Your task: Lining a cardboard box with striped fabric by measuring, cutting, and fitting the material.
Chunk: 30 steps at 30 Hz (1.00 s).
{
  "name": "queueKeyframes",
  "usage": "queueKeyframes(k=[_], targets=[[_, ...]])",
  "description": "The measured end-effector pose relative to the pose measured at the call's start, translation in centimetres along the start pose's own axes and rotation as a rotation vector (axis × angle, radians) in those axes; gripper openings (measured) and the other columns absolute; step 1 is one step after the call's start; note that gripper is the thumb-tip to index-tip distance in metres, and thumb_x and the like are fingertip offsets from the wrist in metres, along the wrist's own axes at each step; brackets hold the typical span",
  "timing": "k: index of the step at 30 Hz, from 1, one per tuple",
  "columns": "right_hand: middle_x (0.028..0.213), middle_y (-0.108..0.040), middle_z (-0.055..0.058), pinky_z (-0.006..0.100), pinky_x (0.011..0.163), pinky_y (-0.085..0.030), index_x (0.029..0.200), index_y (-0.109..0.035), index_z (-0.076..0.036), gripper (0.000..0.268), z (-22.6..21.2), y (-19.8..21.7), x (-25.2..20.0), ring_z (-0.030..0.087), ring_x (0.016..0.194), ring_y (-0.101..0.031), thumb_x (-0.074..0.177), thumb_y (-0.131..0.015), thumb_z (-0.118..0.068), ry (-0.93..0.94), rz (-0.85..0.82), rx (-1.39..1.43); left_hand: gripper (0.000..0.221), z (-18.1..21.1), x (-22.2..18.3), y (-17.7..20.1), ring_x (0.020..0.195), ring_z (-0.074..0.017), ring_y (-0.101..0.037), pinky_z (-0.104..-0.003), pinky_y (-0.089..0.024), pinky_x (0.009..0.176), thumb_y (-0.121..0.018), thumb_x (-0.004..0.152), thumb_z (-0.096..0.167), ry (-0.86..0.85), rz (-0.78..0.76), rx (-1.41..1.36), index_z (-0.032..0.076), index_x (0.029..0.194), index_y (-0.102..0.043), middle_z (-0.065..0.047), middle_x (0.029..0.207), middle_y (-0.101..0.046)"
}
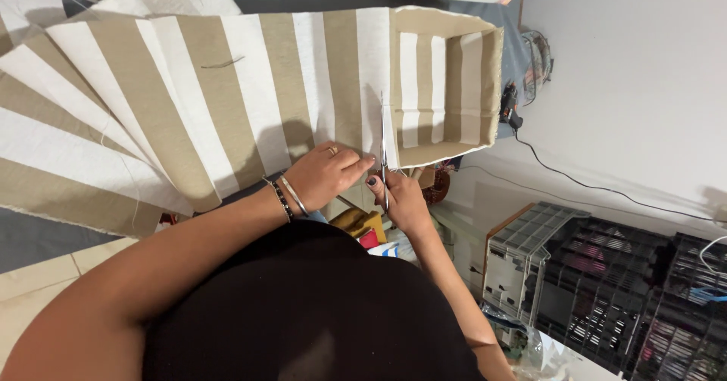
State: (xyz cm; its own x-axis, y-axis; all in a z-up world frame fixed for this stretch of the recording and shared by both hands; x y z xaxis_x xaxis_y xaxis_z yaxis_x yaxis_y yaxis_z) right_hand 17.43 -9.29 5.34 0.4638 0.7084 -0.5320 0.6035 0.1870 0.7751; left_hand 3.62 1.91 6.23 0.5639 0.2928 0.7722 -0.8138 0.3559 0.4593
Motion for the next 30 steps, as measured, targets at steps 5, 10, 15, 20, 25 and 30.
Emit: queueKeyframes(k=[5,10,15,20,25,30], targets=[[0.059,-0.068,0.012,0.045,0.068,-0.053,0.075,-0.067,-0.009,0.063,-1.0,0.6,-0.1,0.039,0.069,-0.069,0.103,-0.05,-0.063,-0.002,0.021,0.005,0.018,-0.3,-0.1,-0.2,0.073,-0.0235,-0.065,-0.038,-0.054,0.076,-0.064,0.098,0.013,0.004,-0.005,-0.001,0.01,0.115,-0.07,-0.003,0.086,-0.056],[0.057,-0.067,0.01,0.043,0.068,-0.053,0.071,-0.066,-0.01,0.061,-1.1,1.1,-0.4,0.036,0.066,-0.069,0.101,-0.055,-0.062,-0.019,0.051,0.018,0.017,-0.3,0.0,0.1,0.075,-0.0229,-0.066,-0.037,-0.054,0.076,-0.063,0.099,0.013,0.023,-0.023,0.004,0.011,0.114,-0.07,-0.002,0.086,-0.056],[0.053,-0.066,0.007,0.039,0.067,-0.053,0.066,-0.064,-0.013,0.057,-4.1,2.5,-1.3,0.031,0.063,-0.069,0.1,-0.059,-0.059,-0.023,0.077,0.016,0.014,-0.2,-0.1,0.3,0.075,-0.0239,-0.066,-0.038,-0.053,0.076,-0.062,0.099,0.013,0.037,-0.016,-0.007,0.011,0.111,-0.07,-0.003,0.086,-0.055],[0.055,-0.068,0.009,0.041,0.07,-0.054,0.07,-0.064,-0.01,0.058,-5.2,1.9,-0.8,0.034,0.067,-0.071,0.102,-0.055,-0.059,0.02,0.057,-0.011,0.007,-0.3,-1.5,-1.6,0.078,-0.0222,-0.066,-0.036,-0.052,0.078,-0.059,0.1,0.015,0.019,-0.058,-0.006,0.014,0.101,-0.065,-0.001,0.087,-0.055],[0.058,-0.07,0.011,0.046,0.073,-0.054,0.073,-0.063,-0.007,0.064,-4.4,0.9,0.5,0.038,0.072,-0.072,0.105,-0.047,-0.061,0.043,0.014,-0.035,0.006,-0.4,-1.7,-1.6,0.082,-0.023,-0.067,-0.036,-0.052,0.079,-0.058,0.1,0.014,0.004,-0.093,-0.013,0.013,0.097,-0.063,-0.001,0.086,-0.056],[0.055,-0.069,0.007,0.044,0.074,-0.055,0.072,-0.063,-0.011,0.063,-3.8,0.7,0.9,0.035,0.07,-0.073,0.104,-0.048,-0.063,0.025,0.041,0.001,0.007,-0.9,-1.5,-1.5,0.084,-0.0219,-0.068,-0.037,-0.053,0.079,-0.058,0.101,0.011,0.02,-0.124,-0.027,0.014,0.097,-0.063,0.0,0.084,-0.058]])
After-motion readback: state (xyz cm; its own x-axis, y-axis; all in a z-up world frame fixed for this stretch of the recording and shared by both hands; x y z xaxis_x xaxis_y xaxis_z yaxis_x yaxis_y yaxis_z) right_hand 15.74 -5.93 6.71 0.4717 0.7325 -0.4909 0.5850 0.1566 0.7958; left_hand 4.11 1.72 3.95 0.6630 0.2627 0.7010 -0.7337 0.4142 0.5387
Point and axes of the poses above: each hand's wrist, its own x-axis towards the middle knuckle, its own y-axis out of the back of the hand, z = x × y, the point moved 9 cm from there along x, towards the middle knuckle
